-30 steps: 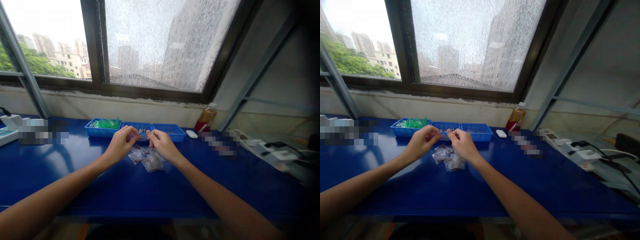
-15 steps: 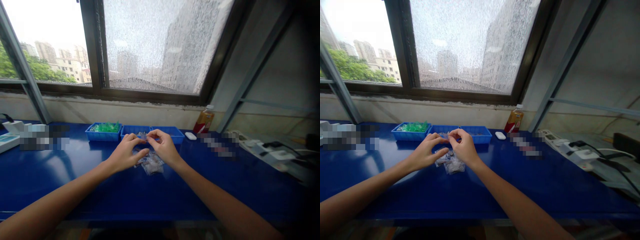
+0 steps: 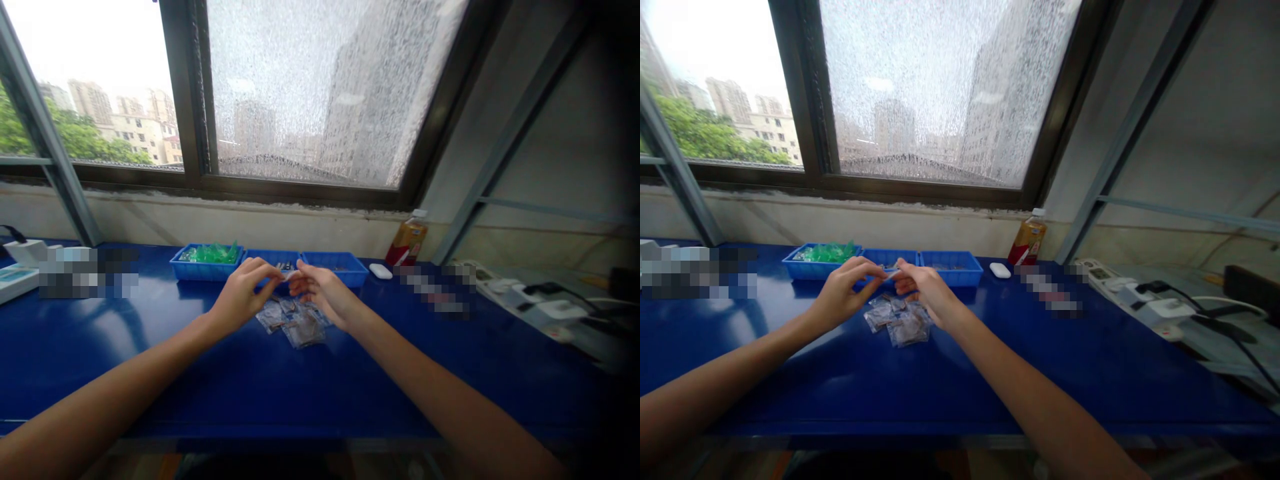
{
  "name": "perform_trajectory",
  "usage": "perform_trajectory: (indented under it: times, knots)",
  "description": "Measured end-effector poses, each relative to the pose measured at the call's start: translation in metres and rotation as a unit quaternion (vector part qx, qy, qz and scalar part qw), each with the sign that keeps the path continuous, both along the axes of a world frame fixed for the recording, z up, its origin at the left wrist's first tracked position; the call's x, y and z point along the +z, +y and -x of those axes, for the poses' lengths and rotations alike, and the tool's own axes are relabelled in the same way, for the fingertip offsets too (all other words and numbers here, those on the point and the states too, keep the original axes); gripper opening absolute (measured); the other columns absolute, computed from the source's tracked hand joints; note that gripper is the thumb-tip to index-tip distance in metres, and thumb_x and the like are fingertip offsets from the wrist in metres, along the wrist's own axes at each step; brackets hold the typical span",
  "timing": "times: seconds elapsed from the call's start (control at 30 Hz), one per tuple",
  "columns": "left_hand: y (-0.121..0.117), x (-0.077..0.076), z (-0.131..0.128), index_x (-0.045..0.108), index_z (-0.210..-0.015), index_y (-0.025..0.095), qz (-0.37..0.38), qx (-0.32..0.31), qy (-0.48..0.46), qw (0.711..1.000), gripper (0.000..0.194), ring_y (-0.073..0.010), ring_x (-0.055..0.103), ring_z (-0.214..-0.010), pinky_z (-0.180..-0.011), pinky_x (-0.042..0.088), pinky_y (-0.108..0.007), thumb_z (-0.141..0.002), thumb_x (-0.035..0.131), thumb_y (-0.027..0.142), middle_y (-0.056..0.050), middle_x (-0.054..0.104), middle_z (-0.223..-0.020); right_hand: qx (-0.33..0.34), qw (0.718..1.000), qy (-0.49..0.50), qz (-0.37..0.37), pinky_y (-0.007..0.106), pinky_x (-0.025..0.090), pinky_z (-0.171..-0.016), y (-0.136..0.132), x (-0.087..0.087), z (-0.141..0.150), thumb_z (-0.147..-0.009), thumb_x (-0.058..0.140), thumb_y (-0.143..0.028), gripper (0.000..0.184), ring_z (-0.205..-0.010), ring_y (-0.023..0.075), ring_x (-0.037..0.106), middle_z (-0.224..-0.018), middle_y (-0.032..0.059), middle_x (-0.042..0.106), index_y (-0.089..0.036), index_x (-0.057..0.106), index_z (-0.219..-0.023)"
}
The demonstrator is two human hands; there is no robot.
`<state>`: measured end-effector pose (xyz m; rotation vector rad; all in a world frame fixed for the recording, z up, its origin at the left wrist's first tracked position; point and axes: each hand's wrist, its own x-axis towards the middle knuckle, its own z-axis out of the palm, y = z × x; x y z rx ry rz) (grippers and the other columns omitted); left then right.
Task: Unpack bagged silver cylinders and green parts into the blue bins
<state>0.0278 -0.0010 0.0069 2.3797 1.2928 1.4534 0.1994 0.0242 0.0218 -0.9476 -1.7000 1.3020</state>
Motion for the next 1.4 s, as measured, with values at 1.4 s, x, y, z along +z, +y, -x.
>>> perform_trajectory:
  times: [1.4]
  knots:
    - [0.012,-0.019,-0.007,0.060,-0.082,0.015,0.266,-0.103,-0.235,0.929,0.027,-0.0133,0.047,-0.070,-0.057,0.036,-0.023,-0.085,0.041,0.035,-0.003,0.051,-0.080,-0.101,0.880,-0.150,-0.440,0.029,0.042,-0.069,-0.001,-0.008,0.002,-0.078,0.052,-0.016,0.013,-0.076,0.0155,0.052,-0.075,0.0036,0.058,-0.019,0.065,-0.078]
